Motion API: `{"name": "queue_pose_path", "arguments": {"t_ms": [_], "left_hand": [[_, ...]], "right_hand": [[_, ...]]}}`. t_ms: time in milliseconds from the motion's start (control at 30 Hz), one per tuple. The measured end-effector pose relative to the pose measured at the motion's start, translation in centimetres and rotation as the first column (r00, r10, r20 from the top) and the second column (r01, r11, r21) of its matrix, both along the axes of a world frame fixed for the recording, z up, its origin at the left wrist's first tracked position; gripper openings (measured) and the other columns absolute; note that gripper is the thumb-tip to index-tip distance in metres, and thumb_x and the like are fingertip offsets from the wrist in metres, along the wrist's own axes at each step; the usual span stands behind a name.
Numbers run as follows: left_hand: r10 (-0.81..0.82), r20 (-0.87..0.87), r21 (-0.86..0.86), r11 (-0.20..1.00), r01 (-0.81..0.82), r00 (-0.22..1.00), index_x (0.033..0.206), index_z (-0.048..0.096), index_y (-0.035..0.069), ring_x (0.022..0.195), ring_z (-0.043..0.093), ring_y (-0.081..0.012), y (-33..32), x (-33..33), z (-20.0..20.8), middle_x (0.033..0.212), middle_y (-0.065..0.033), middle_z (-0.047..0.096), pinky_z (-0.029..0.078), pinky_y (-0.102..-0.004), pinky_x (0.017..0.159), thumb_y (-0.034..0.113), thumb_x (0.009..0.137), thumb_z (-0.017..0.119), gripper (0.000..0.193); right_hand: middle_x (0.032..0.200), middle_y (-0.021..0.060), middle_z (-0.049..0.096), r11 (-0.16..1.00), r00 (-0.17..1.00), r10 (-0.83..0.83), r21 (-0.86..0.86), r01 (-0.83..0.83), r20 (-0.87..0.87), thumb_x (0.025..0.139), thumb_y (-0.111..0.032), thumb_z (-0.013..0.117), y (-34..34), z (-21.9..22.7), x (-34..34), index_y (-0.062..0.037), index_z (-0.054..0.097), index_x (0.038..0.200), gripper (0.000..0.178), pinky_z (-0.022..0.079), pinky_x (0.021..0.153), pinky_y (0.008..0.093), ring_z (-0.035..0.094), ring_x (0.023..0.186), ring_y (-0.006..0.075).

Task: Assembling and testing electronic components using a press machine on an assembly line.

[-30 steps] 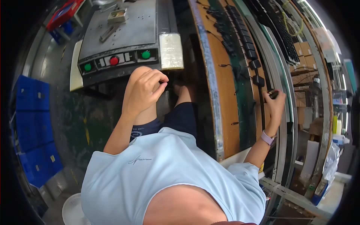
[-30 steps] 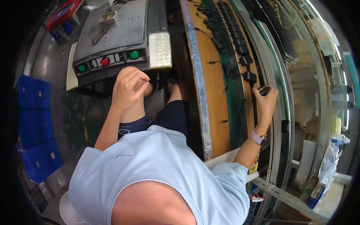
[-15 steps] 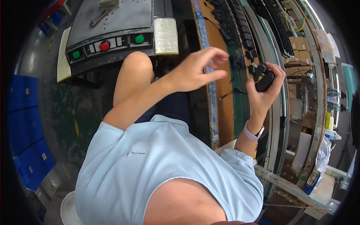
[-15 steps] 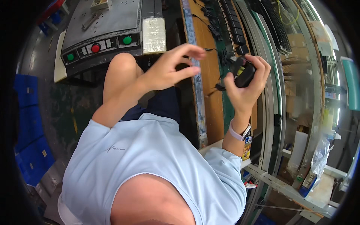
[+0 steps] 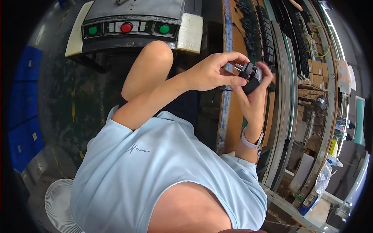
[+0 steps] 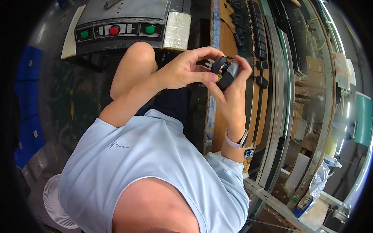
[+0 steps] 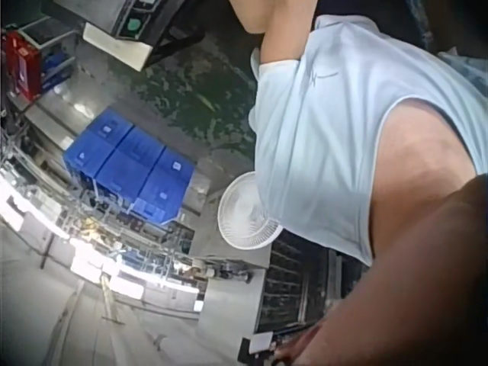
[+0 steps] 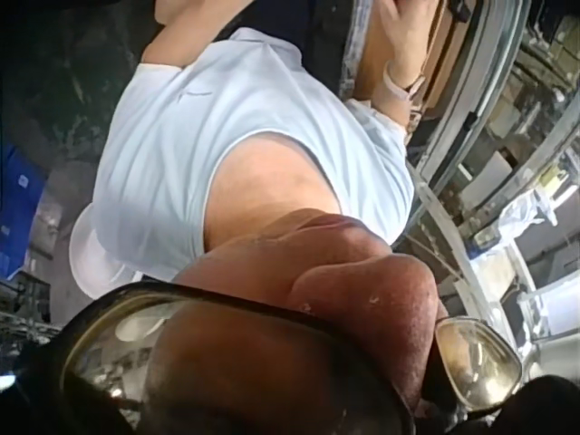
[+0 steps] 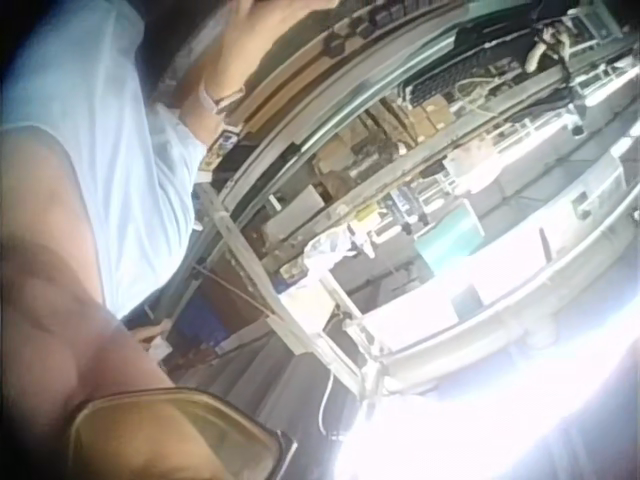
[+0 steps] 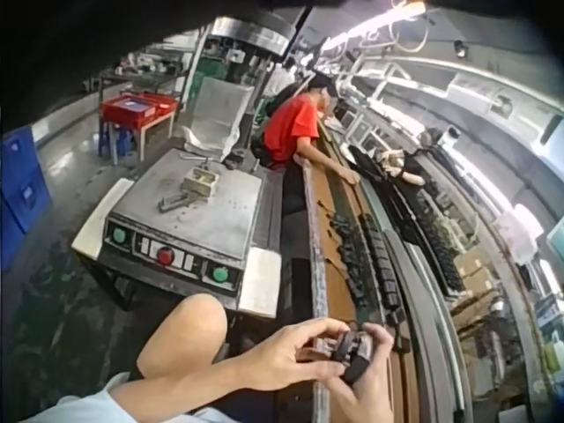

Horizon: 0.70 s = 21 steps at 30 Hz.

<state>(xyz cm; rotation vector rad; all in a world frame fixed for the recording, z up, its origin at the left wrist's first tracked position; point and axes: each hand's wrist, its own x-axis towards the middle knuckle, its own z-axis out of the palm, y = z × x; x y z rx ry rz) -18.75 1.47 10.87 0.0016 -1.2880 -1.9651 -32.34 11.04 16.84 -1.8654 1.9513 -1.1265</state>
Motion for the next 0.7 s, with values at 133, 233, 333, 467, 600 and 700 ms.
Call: {"name": "queue_pose_path", "arguments": {"t_ms": [133, 233, 333, 467, 600, 700], "left_hand": [[0.071, 0.020, -0.013, 0.997, -0.070, 0.997, 0.122, 0.058, 0.002, 0.093, 0.059, -0.0149, 0.4, 0.3, -0.5, 0.107, -0.0081, 0.064, 0.052, -0.0267, 0.084, 0.005, 0.083, 0.073, 0.042], [0.103, 0.037, -0.061, 0.993, -0.101, 0.994, 0.121, 0.059, 0.002, 0.094, 0.060, -0.0153, 0.3, 0.6, -0.4, 0.106, -0.0081, 0.065, 0.052, -0.0278, 0.085, 0.005, 0.081, 0.074, 0.043], [0.150, 0.071, -0.197, 0.971, -0.134, 0.986, 0.120, 0.060, 0.003, 0.095, 0.061, -0.0161, -0.1, 1.1, -0.1, 0.106, -0.0082, 0.066, 0.053, -0.0297, 0.087, 0.005, 0.079, 0.076, 0.045], [0.126, 0.082, -0.195, 0.975, -0.109, 0.989, 0.119, 0.062, 0.003, 0.094, 0.063, -0.0166, -0.2, 1.3, 0.0, 0.105, -0.0085, 0.067, 0.054, -0.0314, 0.088, 0.006, 0.076, 0.079, 0.046], [0.134, 0.090, -0.228, 0.967, -0.111, 0.987, 0.116, 0.064, 0.002, 0.092, 0.065, -0.0175, -0.3, 1.9, 0.3, 0.105, -0.0088, 0.068, 0.055, -0.0327, 0.088, 0.006, 0.073, 0.081, 0.047], [0.151, 0.097, -0.263, 0.957, -0.121, 0.984, 0.115, 0.065, 0.002, 0.091, 0.066, -0.0184, -0.4, 2.6, 1.0, 0.105, -0.0090, 0.069, 0.056, -0.0335, 0.087, 0.006, 0.071, 0.082, 0.047]], "right_hand": [[0.111, 0.0114, 0.053, 0.990, 0.977, 0.116, 0.063, -0.129, 0.176, 0.074, -0.009, 0.079, 0.0, -0.3, -1.2, -0.0029, 0.050, 0.125, 0.060, 0.046, 0.084, 0.0313, 0.055, 0.092, 0.0233], [0.107, 0.0098, 0.053, 0.984, 0.971, 0.155, 0.061, -0.169, 0.179, 0.072, -0.010, 0.082, 0.1, -0.1, -1.4, -0.0021, 0.053, 0.124, 0.061, 0.048, 0.079, 0.0289, 0.056, 0.090, 0.0215], [0.100, 0.0067, 0.053, 0.984, 0.984, 0.177, 0.002, -0.177, 0.011, 0.067, -0.012, 0.088, 0.2, 0.2, -1.3, -0.0010, 0.058, 0.123, 0.065, 0.051, 0.069, 0.0250, 0.059, 0.086, 0.0187], [0.097, 0.0062, 0.053, 0.985, 0.985, 0.170, -0.017, -0.170, 0.001, 0.060, -0.018, 0.091, 0.1, -0.2, -1.4, -0.0025, 0.060, 0.124, 0.073, 0.052, 0.063, 0.0238, 0.058, 0.079, 0.0174], [0.095, 0.0061, 0.055, 0.990, 0.990, 0.142, -0.008, -0.142, -0.011, 0.056, -0.028, 0.091, 0.2, 0.2, -0.7, -0.0021, 0.062, 0.124, 0.078, 0.050, 0.067, 0.0261, 0.057, 0.079, 0.0177], [0.093, 0.0061, 0.057, 0.993, 0.993, 0.118, 0.006, -0.118, -0.018, 0.055, -0.036, 0.091, 0.3, 0.4, -0.4, -0.0013, 0.062, 0.123, 0.082, 0.047, 0.073, 0.0288, 0.055, 0.080, 0.0184]]}}
